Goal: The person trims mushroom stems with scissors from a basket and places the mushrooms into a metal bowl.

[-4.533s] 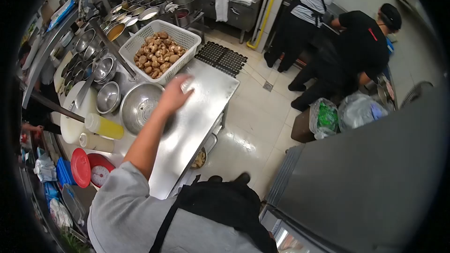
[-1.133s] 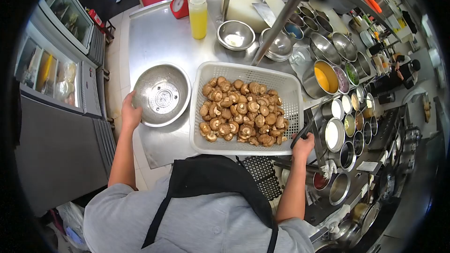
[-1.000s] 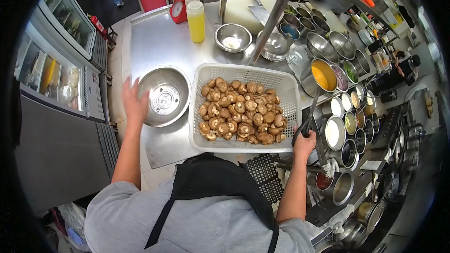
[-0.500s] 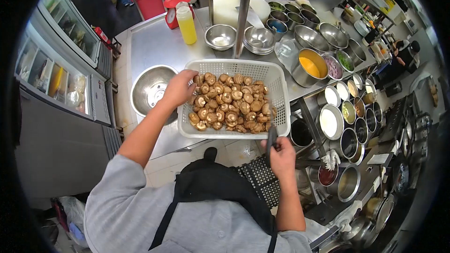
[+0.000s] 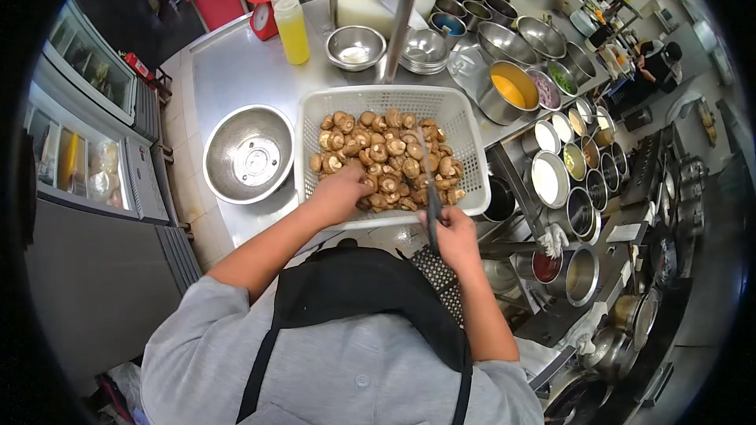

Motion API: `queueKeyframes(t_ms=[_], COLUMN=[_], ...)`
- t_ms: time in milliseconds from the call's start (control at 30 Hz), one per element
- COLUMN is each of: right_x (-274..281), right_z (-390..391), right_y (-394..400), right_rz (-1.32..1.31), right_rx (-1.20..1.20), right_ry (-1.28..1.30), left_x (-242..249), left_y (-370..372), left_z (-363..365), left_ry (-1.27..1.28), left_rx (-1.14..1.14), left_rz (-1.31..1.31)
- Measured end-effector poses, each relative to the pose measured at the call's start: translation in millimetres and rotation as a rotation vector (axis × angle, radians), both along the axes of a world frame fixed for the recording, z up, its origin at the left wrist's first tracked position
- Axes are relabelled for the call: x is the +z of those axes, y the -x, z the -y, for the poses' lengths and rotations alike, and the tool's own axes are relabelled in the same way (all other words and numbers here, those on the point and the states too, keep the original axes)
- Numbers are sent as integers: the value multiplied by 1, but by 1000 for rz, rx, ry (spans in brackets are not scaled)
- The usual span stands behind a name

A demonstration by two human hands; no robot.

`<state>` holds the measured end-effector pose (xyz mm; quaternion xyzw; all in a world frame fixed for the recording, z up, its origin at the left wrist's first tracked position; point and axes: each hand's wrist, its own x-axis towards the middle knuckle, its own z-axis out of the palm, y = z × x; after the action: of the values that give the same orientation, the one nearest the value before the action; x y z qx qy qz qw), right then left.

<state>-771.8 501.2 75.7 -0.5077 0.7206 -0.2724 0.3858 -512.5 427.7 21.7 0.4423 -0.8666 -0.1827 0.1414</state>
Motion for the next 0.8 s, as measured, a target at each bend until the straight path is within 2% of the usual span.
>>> queueKeyframes(t_ms=[100, 167, 233, 267, 300, 367, 433, 500, 567, 700, 733, 800], right_x=[-3, 0, 20, 18, 15, 30, 32, 42, 39, 48, 33, 29], right_z=[-7, -15, -23, -28, -31, -31, -30, -23, -19, -8, -9, -7], right_y=[0, -6, -24, -27, -31, -46, -54, -66, -71, -84, -81, -83], right_rz=[112, 152, 160, 124, 89, 85, -294, -357, -502, -446, -430, -406], right_rx=[-104, -146, -177, -138, -97, -92, 174, 214, 286, 281, 281, 264], right_ry=[39, 33, -22, -16, -6, -52, 9, -20, 95, -75, 36, 27], left_x=[-4, 11, 22, 30, 34, 36, 29, 26, 25, 24, 20, 26], left_y=[-4, -21, -32, -35, -42, -48, -51, -51, -50, -46, -43, -37], left_z=[13, 23, 33, 34, 40, 40, 40, 35, 31, 24, 22, 17], left_ry=[51, -14, -139, -428, -831, -1139, -1147, -1153, -1108, -1072, -1050, -1026], left_rx=[-66, -69, 34, 231, 298, 391, 384, 387, 406, 445, 453, 487], left_rz=[89, 94, -407, -621, -909, -1419, -1461, -1504, -1539, -1540, -1547, -1565])
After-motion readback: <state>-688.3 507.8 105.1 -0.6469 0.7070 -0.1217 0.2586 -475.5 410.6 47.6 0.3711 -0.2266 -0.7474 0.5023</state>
